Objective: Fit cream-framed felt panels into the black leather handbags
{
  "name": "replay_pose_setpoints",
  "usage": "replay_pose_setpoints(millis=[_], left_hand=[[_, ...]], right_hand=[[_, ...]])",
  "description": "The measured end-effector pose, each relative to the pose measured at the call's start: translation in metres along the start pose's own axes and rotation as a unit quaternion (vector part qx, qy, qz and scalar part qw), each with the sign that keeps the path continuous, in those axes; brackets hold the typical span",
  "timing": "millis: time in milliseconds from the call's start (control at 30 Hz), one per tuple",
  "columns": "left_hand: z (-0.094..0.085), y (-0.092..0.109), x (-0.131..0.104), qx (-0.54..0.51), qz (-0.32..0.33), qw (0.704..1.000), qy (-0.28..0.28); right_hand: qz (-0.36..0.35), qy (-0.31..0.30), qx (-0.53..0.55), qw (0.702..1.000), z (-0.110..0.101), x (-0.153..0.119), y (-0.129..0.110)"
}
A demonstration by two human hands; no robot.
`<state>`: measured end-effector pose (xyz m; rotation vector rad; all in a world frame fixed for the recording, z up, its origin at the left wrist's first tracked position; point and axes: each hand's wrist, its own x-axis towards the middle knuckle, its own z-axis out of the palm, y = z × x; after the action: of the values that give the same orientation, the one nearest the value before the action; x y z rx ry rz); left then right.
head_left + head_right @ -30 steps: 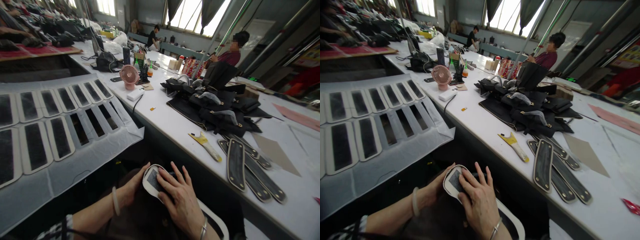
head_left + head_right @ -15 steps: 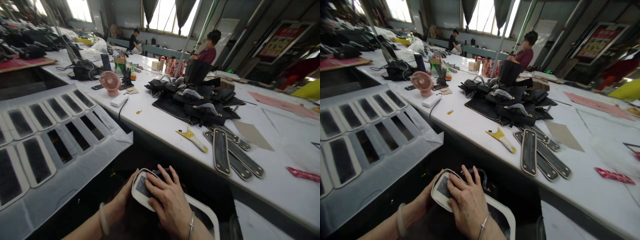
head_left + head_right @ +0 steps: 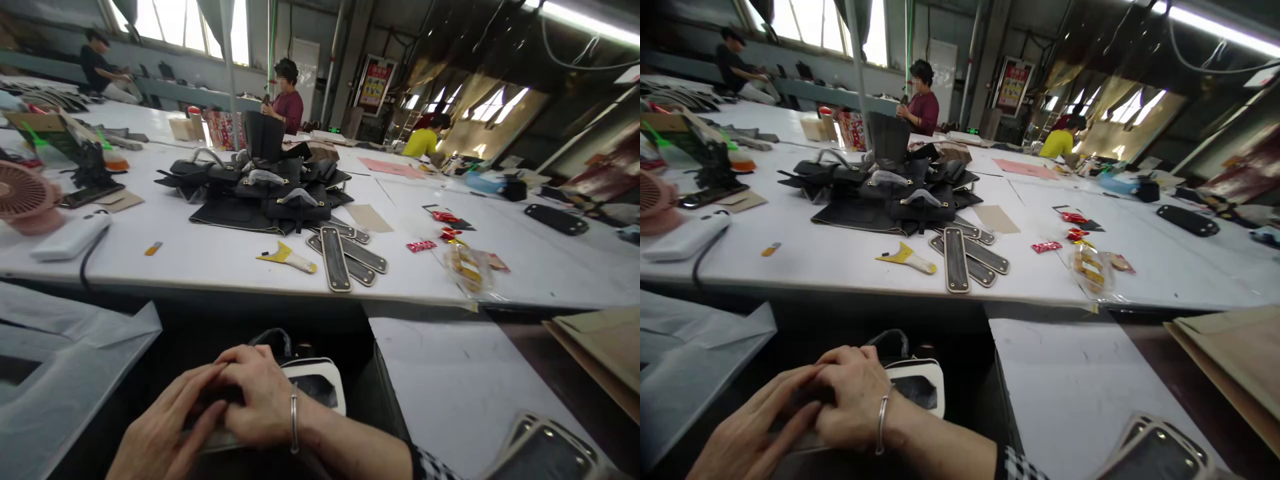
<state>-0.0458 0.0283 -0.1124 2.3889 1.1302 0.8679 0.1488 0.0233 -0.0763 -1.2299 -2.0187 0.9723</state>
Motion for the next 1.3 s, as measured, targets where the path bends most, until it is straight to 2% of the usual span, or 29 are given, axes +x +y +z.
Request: replay_pose_setpoints(millis=[100, 200, 233, 267, 300, 333, 400, 467, 533, 600, 733, 867, 1000, 1300], left_hand=[[0.007, -0.001, 0.0, 0.091, 0.04, 0.995, 0.001], [0.002, -0.002, 0.004, 0.14, 0.109, 0.984, -0.017], [0.0, -0.001, 0.006, 0.151, 0.133, 0.979, -0.032], [-0.003, 0.0, 0.009, 0.162, 0.157, 0.973, -0.05], [-0.005, 0.001, 0.012, 0.173, 0.183, 0.965, -0.071], [-0.007, 0.002, 0.016, 0.183, 0.208, 0.957, -0.092], [-0.007, 0.007, 0.023, 0.186, 0.254, 0.939, -0.139], [-0.006, 0.016, 0.034, 0.163, 0.271, 0.93, -0.185], [-0.004, 0.031, 0.048, 0.122, 0.266, 0.928, -0.232], [-0.001, 0.051, 0.065, 0.081, 0.249, 0.925, -0.274], [0.011, 0.089, 0.093, -0.018, 0.263, 0.895, -0.359], [0.021, 0.098, 0.098, -0.01, 0.245, 0.871, -0.426], [0.018, 0.096, 0.097, 0.019, 0.245, 0.858, -0.451], [0.02, 0.103, 0.106, 0.062, 0.232, 0.839, -0.488]], right_hand=[[0.061, 0.09, 0.216, 0.97, -0.017, -0.001, -0.006], [0.079, 0.191, 0.273, 0.939, -0.057, -0.019, 0.0], [0.097, 0.23, 0.292, 0.923, -0.07, -0.03, 0.009], [0.146, 0.304, 0.316, 0.887, -0.079, -0.041, 0.022], [0.183, 0.352, 0.322, 0.86, -0.084, -0.054, 0.039], [0.219, 0.37, 0.331, 0.84, -0.083, -0.066, 0.056], [0.294, 0.35, 0.377, 0.805, -0.066, -0.087, 0.089], [0.329, 0.306, 0.447, 0.773, -0.037, -0.101, 0.108], [0.315, 0.284, 0.525, 0.738, -0.009, -0.105, 0.113], [0.285, 0.281, 0.593, 0.699, 0.009, -0.103, 0.11], [0.254, 0.282, 0.684, 0.622, 0.014, -0.097, 0.111], [0.252, 0.268, 0.744, 0.558, 0.013, -0.097, 0.128], [0.242, 0.272, 0.769, 0.525, 0.019, -0.101, 0.144], [0.185, 0.301, 0.795, 0.494, 0.031, -0.107, 0.156]])
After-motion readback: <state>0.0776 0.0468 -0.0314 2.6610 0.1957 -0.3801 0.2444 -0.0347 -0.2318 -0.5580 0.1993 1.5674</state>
